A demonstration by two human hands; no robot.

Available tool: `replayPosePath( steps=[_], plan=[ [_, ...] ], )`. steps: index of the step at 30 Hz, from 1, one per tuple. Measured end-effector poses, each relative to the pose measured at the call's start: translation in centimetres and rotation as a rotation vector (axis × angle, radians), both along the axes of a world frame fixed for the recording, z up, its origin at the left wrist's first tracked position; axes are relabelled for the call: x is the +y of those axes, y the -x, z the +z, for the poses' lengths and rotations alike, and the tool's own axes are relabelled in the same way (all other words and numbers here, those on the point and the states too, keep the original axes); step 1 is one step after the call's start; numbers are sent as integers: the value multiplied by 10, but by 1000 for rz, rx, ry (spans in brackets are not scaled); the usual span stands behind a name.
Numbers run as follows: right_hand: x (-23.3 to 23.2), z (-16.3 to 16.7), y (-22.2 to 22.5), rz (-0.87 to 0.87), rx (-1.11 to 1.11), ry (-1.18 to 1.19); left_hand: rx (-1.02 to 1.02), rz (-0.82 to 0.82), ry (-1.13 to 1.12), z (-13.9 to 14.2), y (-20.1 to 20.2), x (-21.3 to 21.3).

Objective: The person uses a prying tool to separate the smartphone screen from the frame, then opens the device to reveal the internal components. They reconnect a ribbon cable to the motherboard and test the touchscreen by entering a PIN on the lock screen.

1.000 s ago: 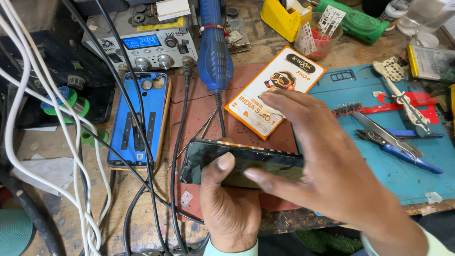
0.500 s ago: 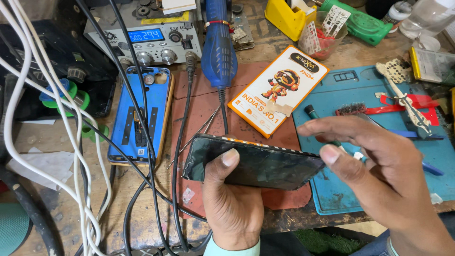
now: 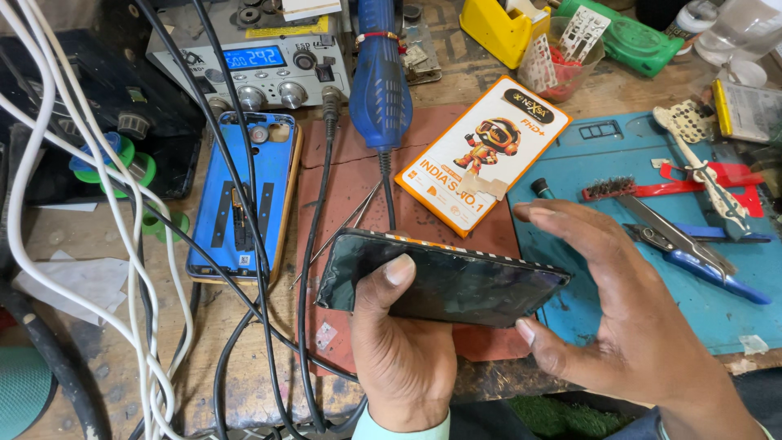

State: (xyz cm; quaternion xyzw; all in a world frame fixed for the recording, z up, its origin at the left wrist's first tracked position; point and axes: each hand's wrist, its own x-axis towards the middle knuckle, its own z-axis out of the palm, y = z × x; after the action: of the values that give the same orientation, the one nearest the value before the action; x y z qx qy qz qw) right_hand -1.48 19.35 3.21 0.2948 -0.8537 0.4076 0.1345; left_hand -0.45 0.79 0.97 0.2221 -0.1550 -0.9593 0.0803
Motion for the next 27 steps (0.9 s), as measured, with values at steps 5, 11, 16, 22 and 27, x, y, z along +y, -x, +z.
replayPosePath(
  steps=[5,11,16,22,27],
  plan=[
    [2,-1,1,-36,-39,30,10,3,0,0,-1,-1],
    [4,0,0,37,-52,144,-7,13,-1,3,0,0],
    [-1,2,-3,12,9,105,-1,-9,-2,5,1,0],
    [-5,-1,-4,-10,114,43,-2,-10,-10,3,0,0],
    [4,-9,-5,-7,26,116,-34,-2,-6,0,0,0]
  ],
)
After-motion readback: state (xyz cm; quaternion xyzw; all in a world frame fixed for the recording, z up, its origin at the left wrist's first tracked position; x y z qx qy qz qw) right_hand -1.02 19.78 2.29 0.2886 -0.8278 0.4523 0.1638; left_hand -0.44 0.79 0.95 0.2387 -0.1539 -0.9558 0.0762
